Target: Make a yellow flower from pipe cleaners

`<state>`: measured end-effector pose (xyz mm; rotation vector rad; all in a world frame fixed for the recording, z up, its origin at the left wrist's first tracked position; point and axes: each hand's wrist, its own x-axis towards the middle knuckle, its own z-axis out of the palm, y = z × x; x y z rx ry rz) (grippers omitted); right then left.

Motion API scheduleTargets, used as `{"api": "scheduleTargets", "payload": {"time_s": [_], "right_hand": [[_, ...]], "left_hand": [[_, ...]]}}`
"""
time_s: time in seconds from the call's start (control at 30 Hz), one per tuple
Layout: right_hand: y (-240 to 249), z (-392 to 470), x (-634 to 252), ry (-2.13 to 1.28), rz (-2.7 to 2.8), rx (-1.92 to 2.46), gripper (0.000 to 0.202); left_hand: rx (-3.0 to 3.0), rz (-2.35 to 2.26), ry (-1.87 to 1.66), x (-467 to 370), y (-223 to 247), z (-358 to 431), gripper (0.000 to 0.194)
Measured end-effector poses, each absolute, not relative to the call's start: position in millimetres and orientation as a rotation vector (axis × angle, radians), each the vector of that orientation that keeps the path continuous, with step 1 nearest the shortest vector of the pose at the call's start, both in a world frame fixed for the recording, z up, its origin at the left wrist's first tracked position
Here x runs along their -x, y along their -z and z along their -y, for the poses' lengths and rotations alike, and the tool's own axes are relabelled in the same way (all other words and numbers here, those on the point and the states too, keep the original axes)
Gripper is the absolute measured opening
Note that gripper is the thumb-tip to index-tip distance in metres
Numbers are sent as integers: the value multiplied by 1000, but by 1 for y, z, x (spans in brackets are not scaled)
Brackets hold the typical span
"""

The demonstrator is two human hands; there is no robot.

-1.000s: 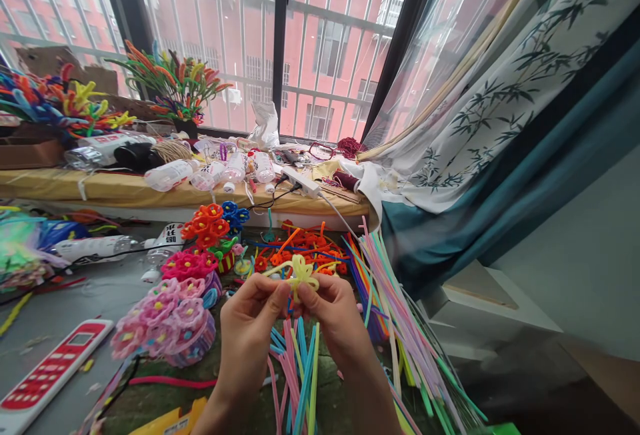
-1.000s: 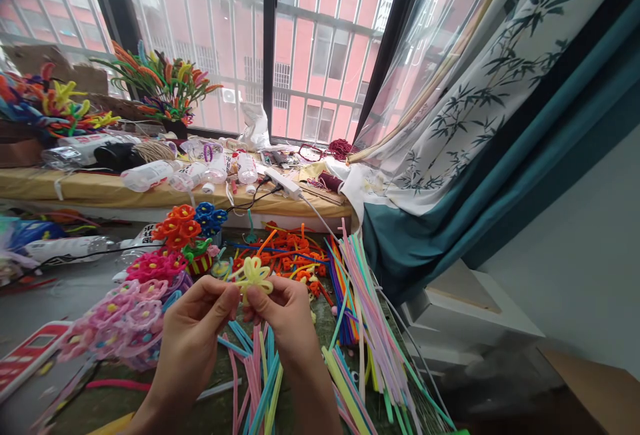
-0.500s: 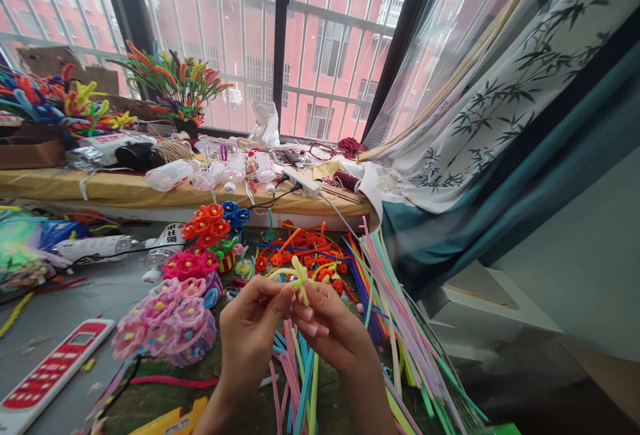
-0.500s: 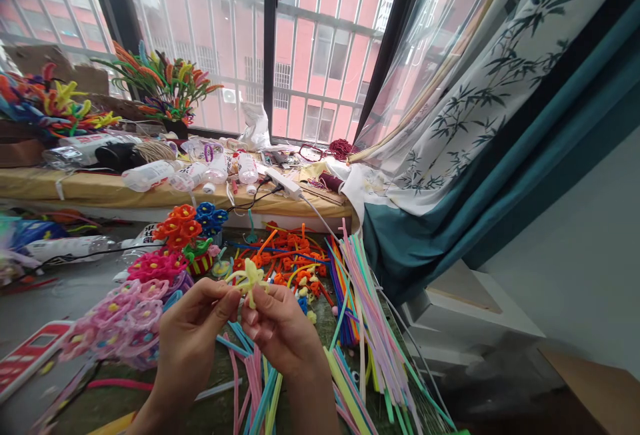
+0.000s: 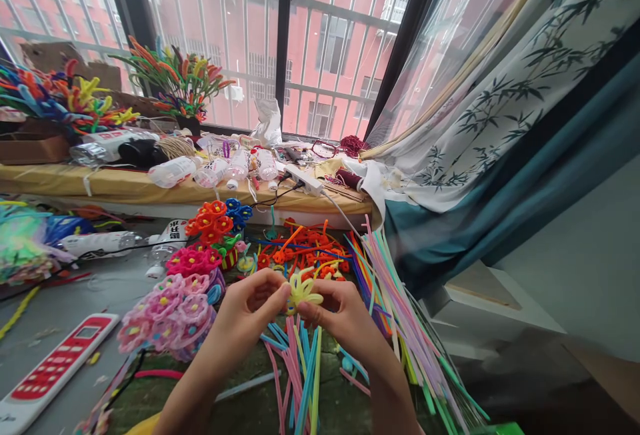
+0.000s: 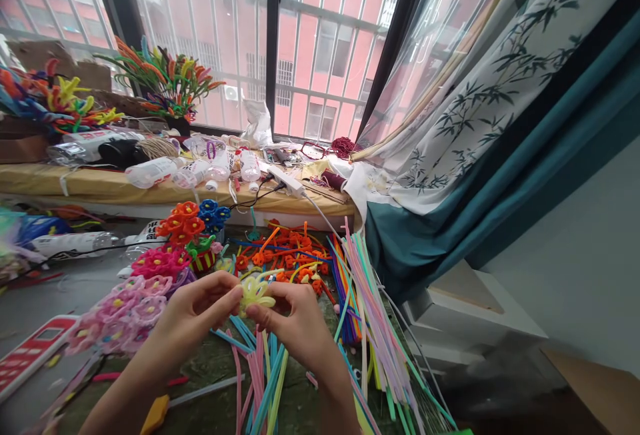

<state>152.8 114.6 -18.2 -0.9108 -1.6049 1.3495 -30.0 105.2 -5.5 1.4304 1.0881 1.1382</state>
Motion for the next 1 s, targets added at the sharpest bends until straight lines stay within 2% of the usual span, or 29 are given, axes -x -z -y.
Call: {"api": "scheduleTargets", "payload": {"time_s": [0.27, 0.4, 0.63, 0.87, 1.0], "right_hand": [[20, -116, -145, -1514, 1421, 782, 38], [18, -114, -138, -1506, 1278, 713, 36], [15, -110, -130, -1452, 1118, 614, 32], [12, -109, -134, -1299, 1318, 794, 34], [12, -108, -138, -1210, 1453, 852, 37]], "left_hand": [[-1472, -975, -1129, 31, 1, -105, 21], [-1404, -969, -1250, 28, 0, -101, 19], [-1195, -891, -1327, 19, 10, -96, 28], [-1386, -1017, -1220, 30, 4, -101, 34], [-1421, -980, -1261, 27, 1, -101, 25]]}}
